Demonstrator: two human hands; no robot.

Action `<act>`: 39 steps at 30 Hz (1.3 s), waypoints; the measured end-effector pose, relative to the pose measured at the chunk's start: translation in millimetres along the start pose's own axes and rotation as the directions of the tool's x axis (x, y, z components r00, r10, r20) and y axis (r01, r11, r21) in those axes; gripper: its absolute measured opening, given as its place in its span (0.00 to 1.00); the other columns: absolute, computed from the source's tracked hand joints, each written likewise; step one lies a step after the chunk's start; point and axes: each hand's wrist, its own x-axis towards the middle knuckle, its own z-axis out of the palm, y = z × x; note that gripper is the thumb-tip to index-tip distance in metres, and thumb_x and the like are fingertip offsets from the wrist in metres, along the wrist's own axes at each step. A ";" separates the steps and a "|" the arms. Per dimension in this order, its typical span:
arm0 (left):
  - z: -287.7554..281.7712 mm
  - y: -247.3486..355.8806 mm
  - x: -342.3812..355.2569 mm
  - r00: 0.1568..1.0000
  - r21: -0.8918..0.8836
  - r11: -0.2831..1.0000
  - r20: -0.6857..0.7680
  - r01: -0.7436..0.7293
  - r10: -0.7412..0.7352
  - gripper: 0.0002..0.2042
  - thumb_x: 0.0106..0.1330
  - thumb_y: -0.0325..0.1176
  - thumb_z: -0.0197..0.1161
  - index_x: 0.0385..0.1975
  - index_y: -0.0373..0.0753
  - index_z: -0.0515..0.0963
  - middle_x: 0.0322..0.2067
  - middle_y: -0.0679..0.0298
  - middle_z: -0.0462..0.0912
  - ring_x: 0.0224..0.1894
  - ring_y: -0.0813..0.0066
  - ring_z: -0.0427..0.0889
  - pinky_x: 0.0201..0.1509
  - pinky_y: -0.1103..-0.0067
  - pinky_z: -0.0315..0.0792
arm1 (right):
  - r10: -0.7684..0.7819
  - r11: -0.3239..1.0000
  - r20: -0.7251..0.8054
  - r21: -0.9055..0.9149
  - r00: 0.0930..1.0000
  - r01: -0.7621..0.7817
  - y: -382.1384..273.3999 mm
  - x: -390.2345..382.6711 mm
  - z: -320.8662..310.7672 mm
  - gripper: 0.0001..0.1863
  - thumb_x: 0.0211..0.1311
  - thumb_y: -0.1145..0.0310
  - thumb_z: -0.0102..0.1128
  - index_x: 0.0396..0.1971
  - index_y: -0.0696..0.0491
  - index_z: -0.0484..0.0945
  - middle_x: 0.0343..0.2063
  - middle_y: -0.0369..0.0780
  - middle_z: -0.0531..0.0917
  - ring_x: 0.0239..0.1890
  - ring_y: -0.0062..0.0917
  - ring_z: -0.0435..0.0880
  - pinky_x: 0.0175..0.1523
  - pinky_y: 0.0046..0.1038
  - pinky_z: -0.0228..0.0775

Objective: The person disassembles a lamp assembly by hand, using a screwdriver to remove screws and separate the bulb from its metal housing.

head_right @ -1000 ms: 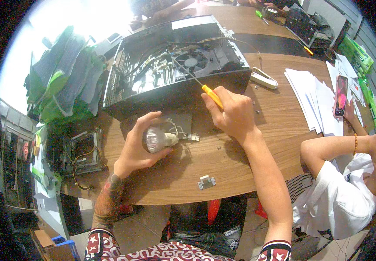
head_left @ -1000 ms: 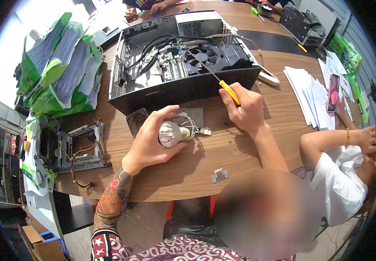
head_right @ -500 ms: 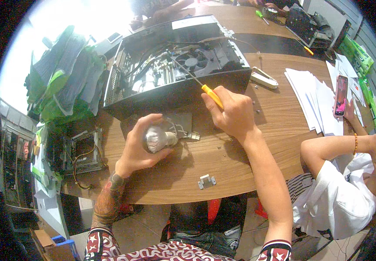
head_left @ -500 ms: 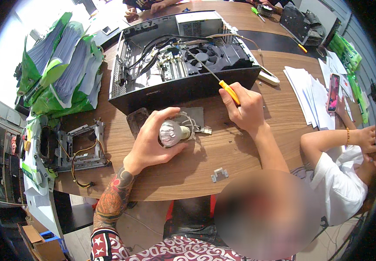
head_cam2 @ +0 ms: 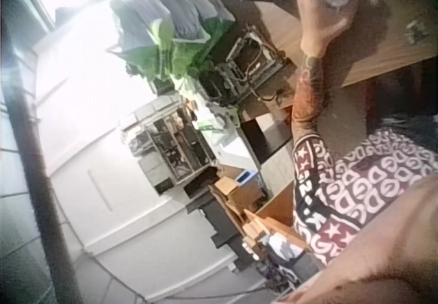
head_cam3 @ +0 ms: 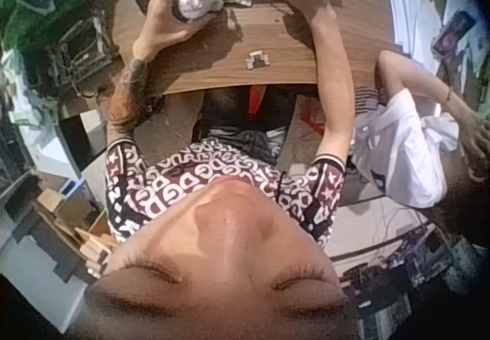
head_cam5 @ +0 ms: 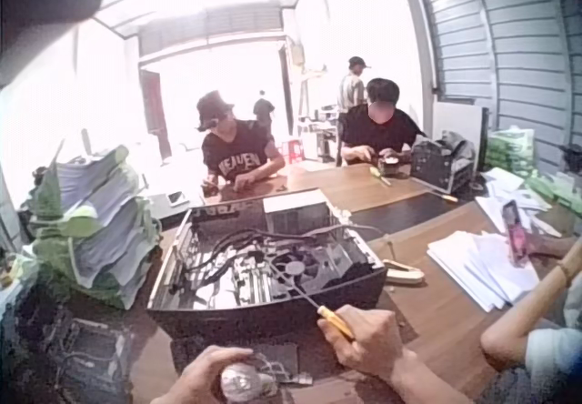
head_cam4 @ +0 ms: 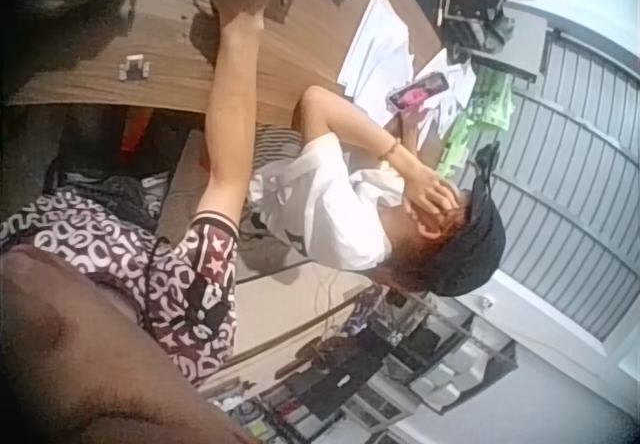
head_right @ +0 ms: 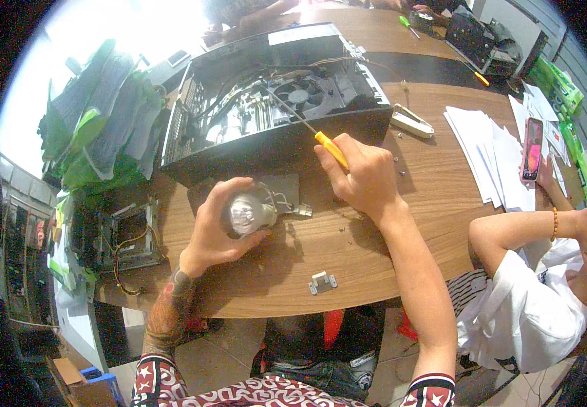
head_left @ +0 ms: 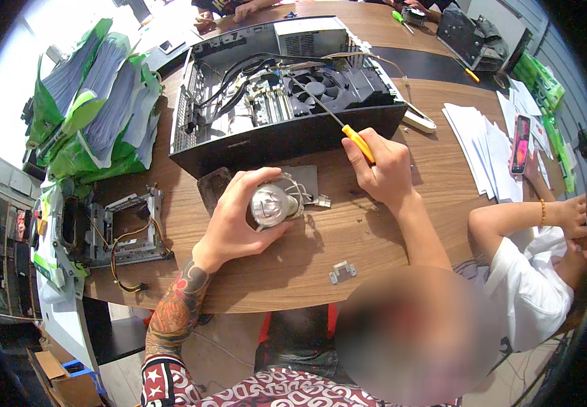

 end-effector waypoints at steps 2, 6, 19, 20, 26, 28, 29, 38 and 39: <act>-0.2 -0.4 -0.8 0.999 -0.035 0.999 -0.043 -0.024 0.023 0.37 0.45 0.27 0.78 0.59 0.36 0.71 0.51 0.54 0.78 0.52 0.61 0.79 0.57 0.71 0.73 | 0.000 1.000 -0.002 -0.002 1.000 0.000 -0.2 0.3 -0.1 0.12 0.66 0.62 0.64 0.28 0.53 0.75 0.18 0.43 0.81 0.19 0.37 0.82 0.23 0.34 0.70; -1.7 0.3 0.2 0.997 -0.082 0.996 -0.070 0.029 -0.034 0.37 0.45 0.27 0.78 0.59 0.35 0.71 0.50 0.54 0.78 0.52 0.61 0.79 0.57 0.70 0.73 | -0.004 1.000 -0.006 0.008 1.000 0.004 -1.5 1.1 -0.7 0.12 0.66 0.62 0.64 0.28 0.53 0.75 0.18 0.43 0.81 0.19 0.37 0.82 0.23 0.34 0.70; -0.6 -2.9 1.3 1.000 -0.026 1.000 -0.020 0.008 -0.009 0.36 0.46 0.27 0.77 0.59 0.35 0.71 0.50 0.54 0.78 0.50 0.60 0.78 0.56 0.70 0.73 | 0.003 1.000 0.006 0.006 1.000 -0.003 -0.7 0.3 -0.5 0.12 0.66 0.62 0.63 0.29 0.53 0.75 0.18 0.43 0.81 0.19 0.37 0.82 0.23 0.35 0.70; -0.5 0.9 1.0 0.999 0.000 0.999 0.019 0.042 -0.042 0.36 0.45 0.27 0.77 0.59 0.34 0.70 0.50 0.54 0.78 0.50 0.59 0.78 0.56 0.70 0.73 | 0.003 1.000 0.008 0.005 1.000 -0.003 -0.4 -0.3 -0.9 0.12 0.66 0.62 0.63 0.29 0.53 0.75 0.18 0.43 0.81 0.19 0.37 0.82 0.23 0.35 0.70; -2.8 -2.5 0.7 1.000 -0.076 0.997 -0.027 0.008 -0.010 0.37 0.45 0.27 0.77 0.60 0.34 0.70 0.50 0.54 0.78 0.50 0.60 0.79 0.56 0.70 0.73 | 0.011 1.000 0.008 0.005 1.000 -0.011 -2.9 1.1 -2.0 0.12 0.66 0.61 0.63 0.29 0.53 0.75 0.18 0.44 0.81 0.20 0.38 0.82 0.23 0.35 0.70; -1.0 -5.3 -0.2 0.999 -0.079 0.996 -0.022 0.041 -0.043 0.37 0.45 0.27 0.77 0.60 0.34 0.70 0.51 0.54 0.77 0.51 0.61 0.78 0.57 0.71 0.73 | 0.015 1.000 0.019 0.008 1.000 -0.015 -1.9 0.3 -1.5 0.13 0.66 0.61 0.63 0.29 0.53 0.75 0.18 0.44 0.81 0.20 0.38 0.82 0.24 0.35 0.70; -0.6 -5.6 0.0 0.999 -0.081 0.996 -0.021 0.042 -0.043 0.37 0.45 0.27 0.77 0.60 0.34 0.70 0.51 0.54 0.77 0.51 0.61 0.78 0.57 0.71 0.73 | 0.016 1.000 0.020 0.007 1.000 -0.017 -1.6 -0.5 -1.6 0.13 0.66 0.61 0.63 0.29 0.53 0.75 0.18 0.44 0.81 0.20 0.38 0.82 0.24 0.35 0.70; -4.3 -0.7 0.4 1.000 -0.090 0.996 -0.013 -0.006 0.005 0.37 0.44 0.26 0.76 0.59 0.35 0.70 0.52 0.55 0.78 0.51 0.58 0.77 0.58 0.70 0.72 | 0.011 1.000 0.014 -0.001 1.000 -0.011 -2.3 0.6 -1.9 0.13 0.66 0.61 0.63 0.28 0.53 0.75 0.19 0.44 0.81 0.20 0.38 0.83 0.24 0.35 0.71; -4.5 0.4 1.4 1.000 -0.076 0.997 0.011 0.000 0.000 0.37 0.44 0.25 0.75 0.59 0.35 0.71 0.52 0.55 0.78 0.52 0.57 0.76 0.59 0.70 0.71 | 0.005 1.000 0.011 -0.005 1.000 -0.005 -2.0 0.6 -2.0 0.13 0.66 0.61 0.64 0.28 0.53 0.75 0.18 0.44 0.81 0.20 0.37 0.83 0.23 0.35 0.71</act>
